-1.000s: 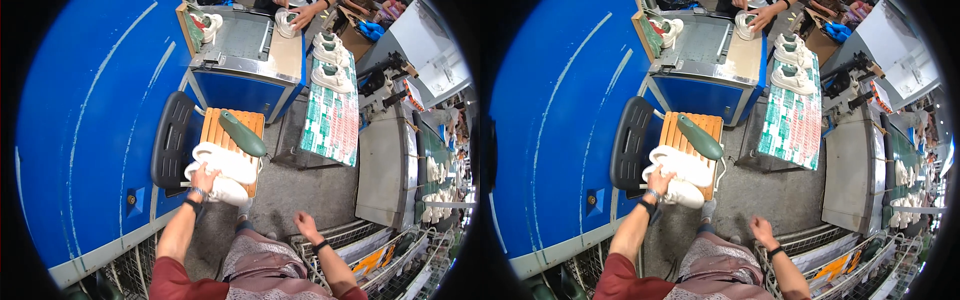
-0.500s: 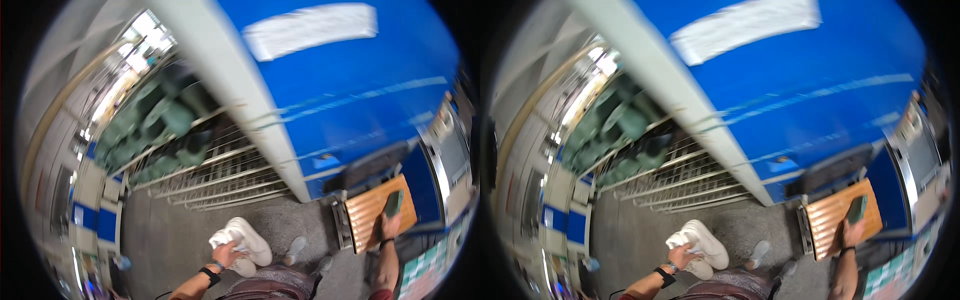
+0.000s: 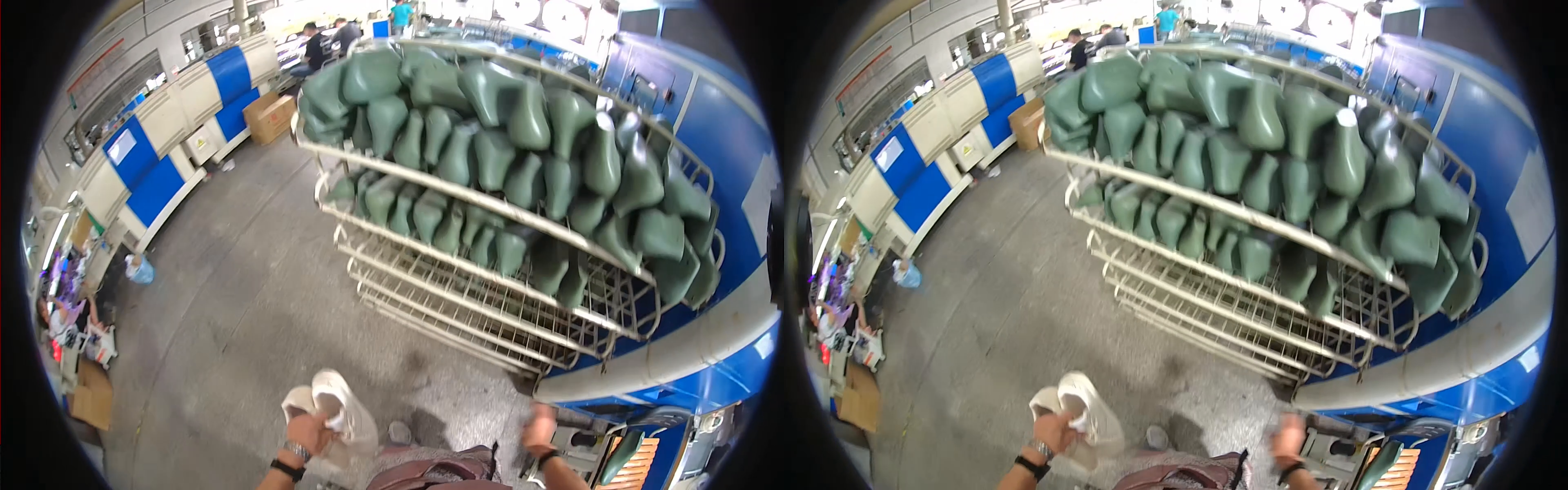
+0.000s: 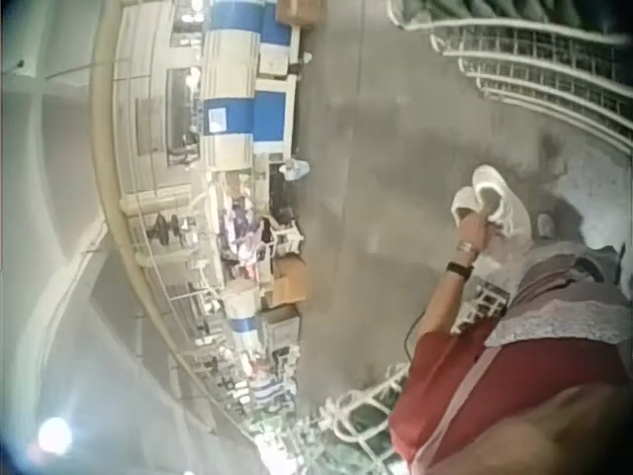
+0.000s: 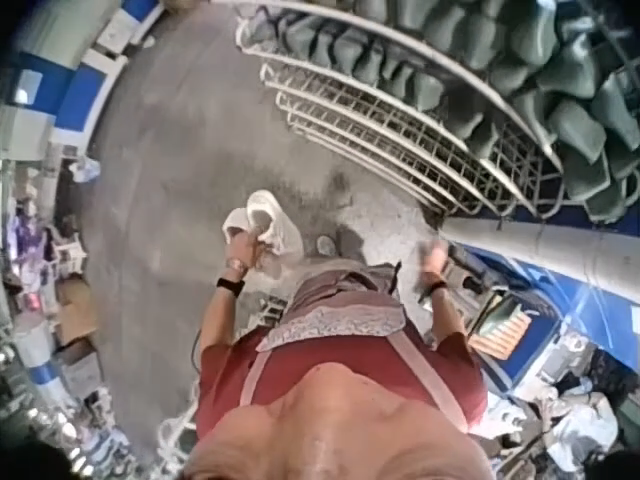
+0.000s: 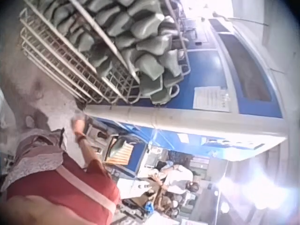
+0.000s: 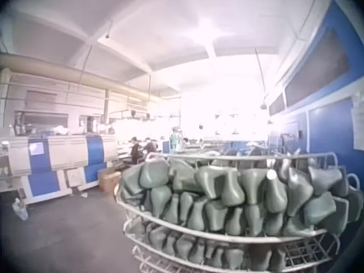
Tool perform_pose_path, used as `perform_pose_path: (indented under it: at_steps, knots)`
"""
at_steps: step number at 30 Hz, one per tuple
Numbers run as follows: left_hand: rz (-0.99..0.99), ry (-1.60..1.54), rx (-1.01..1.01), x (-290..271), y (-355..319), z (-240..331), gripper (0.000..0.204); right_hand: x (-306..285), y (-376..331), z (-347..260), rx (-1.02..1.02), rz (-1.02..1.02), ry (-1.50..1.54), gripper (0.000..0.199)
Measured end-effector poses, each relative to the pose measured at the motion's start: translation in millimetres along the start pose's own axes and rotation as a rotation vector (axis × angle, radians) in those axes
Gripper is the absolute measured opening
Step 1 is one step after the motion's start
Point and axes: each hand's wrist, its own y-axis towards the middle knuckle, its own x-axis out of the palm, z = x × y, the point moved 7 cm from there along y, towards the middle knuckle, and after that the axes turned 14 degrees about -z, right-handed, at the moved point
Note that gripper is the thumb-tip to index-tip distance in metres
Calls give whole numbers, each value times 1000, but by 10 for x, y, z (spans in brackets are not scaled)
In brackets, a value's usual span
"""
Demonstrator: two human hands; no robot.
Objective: Assembling shoes by inserting lasts into uppers and processing them through machinery on a factory line.
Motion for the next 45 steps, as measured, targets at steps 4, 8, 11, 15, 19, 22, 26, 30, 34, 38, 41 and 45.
perform_pose_path:
  at_steps: [4, 8, 11, 15, 19, 22, 26, 30, 34, 38, 41, 45]
  knots:
    - [-350, 208, 217, -183, 418, -466, 39, 169, 338, -4291, -1119, -169, 229, 46]
    - [-108, -182, 423, -560, 933, -934, 27, 657, 476, -6379, -1535, -491, 344, 31]
    - [-200, 74, 546, -900, 1356, -1364, 30, 1505, 898, -7121, -1656, -811, 89, 36]
    - [-389, 189, 229, -1240, 2153, -2522, 22, 2360, 1532, -8202, -1715, -865, -341, 26]
    - [-134, 21, 183, -2277, 2840, -3440, 15, 2845, 2282, -9362, -1748, -475, -529, 23]
    - [-170, 97, 219, -2849, 3655, -4089, 15, 2922, 3091, -10245, -1772, -498, -577, 21]
    - [-180, 183, 364, -3715, 4852, -4726, 11, 2861, 4391, -11140, -1667, -383, -497, 19]
    - [-258, 289, 646, -4674, 6227, -5001, 11, 2160, 5656, -11765, -1460, -201, -98, 34]
    - [-449, 422, 912, -5036, 7648, -5259, 22, 2037, 6815, -11910, -1146, -584, 98, 33]
    - [-452, 459, 986, -5593, 9173, -5391, 26, 2009, 8096, -12061, -1196, -593, 176, 46]
    - [-444, 471, 989, -6167, 10281, -5429, 30, 2010, 9334, -12307, -1274, -637, 173, 58]
    - [-448, 468, 994, -7110, 11471, -5408, 35, 1821, 10956, -12932, -1432, -589, 69, 63]
